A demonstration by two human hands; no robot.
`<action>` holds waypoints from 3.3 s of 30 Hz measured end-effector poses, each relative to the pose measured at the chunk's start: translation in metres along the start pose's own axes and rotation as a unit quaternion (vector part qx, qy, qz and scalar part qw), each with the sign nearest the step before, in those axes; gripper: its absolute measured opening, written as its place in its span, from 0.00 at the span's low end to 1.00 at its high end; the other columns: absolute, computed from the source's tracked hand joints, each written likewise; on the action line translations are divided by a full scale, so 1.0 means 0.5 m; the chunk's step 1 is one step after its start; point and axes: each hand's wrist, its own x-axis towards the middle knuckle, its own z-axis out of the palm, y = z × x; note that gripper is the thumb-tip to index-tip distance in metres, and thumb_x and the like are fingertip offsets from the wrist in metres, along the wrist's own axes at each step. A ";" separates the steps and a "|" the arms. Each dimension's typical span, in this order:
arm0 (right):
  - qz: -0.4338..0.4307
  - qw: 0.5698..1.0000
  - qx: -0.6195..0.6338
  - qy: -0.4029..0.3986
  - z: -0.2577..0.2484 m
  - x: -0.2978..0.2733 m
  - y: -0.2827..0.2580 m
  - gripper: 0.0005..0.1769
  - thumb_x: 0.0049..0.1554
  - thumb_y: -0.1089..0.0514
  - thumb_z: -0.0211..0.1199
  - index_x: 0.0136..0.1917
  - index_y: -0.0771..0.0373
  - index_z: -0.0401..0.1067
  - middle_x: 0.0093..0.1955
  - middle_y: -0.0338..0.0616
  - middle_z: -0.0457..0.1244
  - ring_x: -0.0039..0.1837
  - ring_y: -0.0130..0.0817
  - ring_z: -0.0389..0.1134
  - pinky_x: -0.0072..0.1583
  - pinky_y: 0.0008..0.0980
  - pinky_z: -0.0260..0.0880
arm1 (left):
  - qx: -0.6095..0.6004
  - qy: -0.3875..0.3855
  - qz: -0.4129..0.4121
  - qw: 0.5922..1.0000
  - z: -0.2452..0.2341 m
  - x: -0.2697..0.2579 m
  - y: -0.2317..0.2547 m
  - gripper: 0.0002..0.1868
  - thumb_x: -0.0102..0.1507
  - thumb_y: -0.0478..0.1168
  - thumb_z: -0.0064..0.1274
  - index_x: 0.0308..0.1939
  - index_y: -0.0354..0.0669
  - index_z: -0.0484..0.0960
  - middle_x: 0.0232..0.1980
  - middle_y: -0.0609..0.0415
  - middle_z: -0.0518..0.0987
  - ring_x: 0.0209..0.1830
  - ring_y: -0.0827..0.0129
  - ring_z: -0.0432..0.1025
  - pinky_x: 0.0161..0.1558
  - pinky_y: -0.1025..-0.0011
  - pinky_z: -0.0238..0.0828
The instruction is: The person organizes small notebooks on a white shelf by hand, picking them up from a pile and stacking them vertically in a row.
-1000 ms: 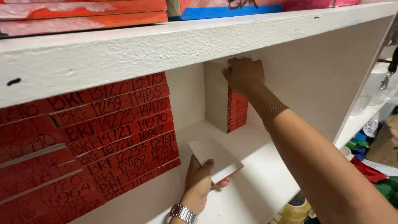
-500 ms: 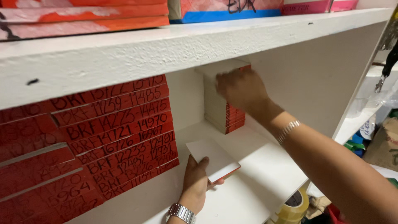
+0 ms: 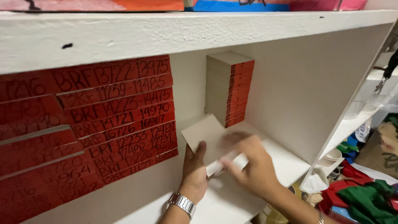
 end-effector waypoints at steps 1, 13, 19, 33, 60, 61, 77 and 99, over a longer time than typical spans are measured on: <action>0.205 0.979 0.009 0.007 0.001 -0.006 0.014 0.24 0.50 0.43 0.72 0.57 0.47 0.68 0.59 0.33 0.65 0.60 0.32 0.67 0.61 0.35 0.64 | -0.068 -0.040 0.008 0.997 0.002 -0.005 0.002 0.31 0.61 0.45 0.48 0.70 0.55 0.69 0.67 0.50 0.80 0.63 0.58 0.74 0.57 0.52 0.74; 0.442 0.865 0.215 0.100 -0.014 -0.045 0.070 0.16 0.57 0.64 0.66 0.59 0.59 0.70 0.49 0.42 0.70 0.47 0.32 0.70 0.51 0.31 0.73 | 0.141 -0.070 0.164 0.974 -0.037 0.057 -0.028 0.19 0.50 0.31 0.66 0.45 0.40 0.83 0.42 0.51 0.87 0.41 0.67 0.79 0.45 0.72 0.75; 0.515 0.774 0.356 0.094 0.012 -0.040 0.036 0.27 0.59 0.65 0.59 0.69 0.53 0.58 0.58 0.54 0.69 0.53 0.43 0.71 0.54 0.40 0.74 | 0.376 -0.079 0.113 0.916 -0.031 0.051 -0.041 0.25 0.57 0.35 0.48 0.59 0.54 0.71 0.54 0.57 0.86 0.51 0.65 0.81 0.53 0.70 0.75; 0.241 0.930 -0.177 -0.216 -0.081 0.031 0.041 0.23 0.56 0.43 0.59 0.64 0.44 0.75 0.63 0.29 0.70 0.63 0.35 0.70 0.57 0.43 0.71 | 0.449 -0.086 0.144 0.878 -0.023 0.030 -0.027 0.26 0.59 0.39 0.41 0.63 0.46 0.68 0.58 0.46 0.83 0.55 0.49 0.78 0.58 0.60 0.70; 0.648 0.732 0.093 -0.190 0.257 -0.574 -0.076 0.36 0.58 0.36 0.60 0.73 0.53 0.61 0.63 0.48 0.71 0.64 0.44 0.73 0.64 0.40 0.69 | 0.512 -0.153 0.142 0.833 -0.041 0.028 -0.035 0.29 0.59 0.32 0.40 0.64 0.59 0.66 0.40 0.64 0.79 0.38 0.73 0.71 0.43 0.71 0.70; 0.639 0.737 0.081 -0.207 0.264 -0.563 -0.085 0.30 0.59 0.39 0.59 0.71 0.49 0.63 0.61 0.45 0.72 0.63 0.46 0.72 0.62 0.42 0.69 | 0.511 -0.157 0.146 0.832 -0.043 0.030 -0.038 0.29 0.59 0.32 0.41 0.64 0.58 0.66 0.40 0.64 0.79 0.38 0.73 0.71 0.44 0.71 0.70; 0.663 0.729 0.011 -0.171 0.324 -0.577 -0.117 0.28 0.59 0.41 0.57 0.71 0.47 0.64 0.71 0.38 0.64 0.75 0.43 0.59 0.72 0.52 0.56 | 0.531 -0.167 0.162 0.815 -0.049 0.038 -0.045 0.34 0.56 0.33 0.37 0.68 0.58 0.63 0.41 0.64 0.79 0.38 0.72 0.72 0.45 0.69 0.70; 0.127 0.559 -0.062 -0.817 0.268 -0.289 -0.090 0.58 0.32 0.37 0.73 0.72 0.62 0.62 0.75 0.51 0.58 0.77 0.56 0.55 0.73 0.53 0.56 | 0.555 -0.170 0.165 0.797 -0.049 0.038 -0.043 0.35 0.57 0.33 0.37 0.70 0.58 0.61 0.43 0.65 0.79 0.41 0.68 0.74 0.45 0.64 0.72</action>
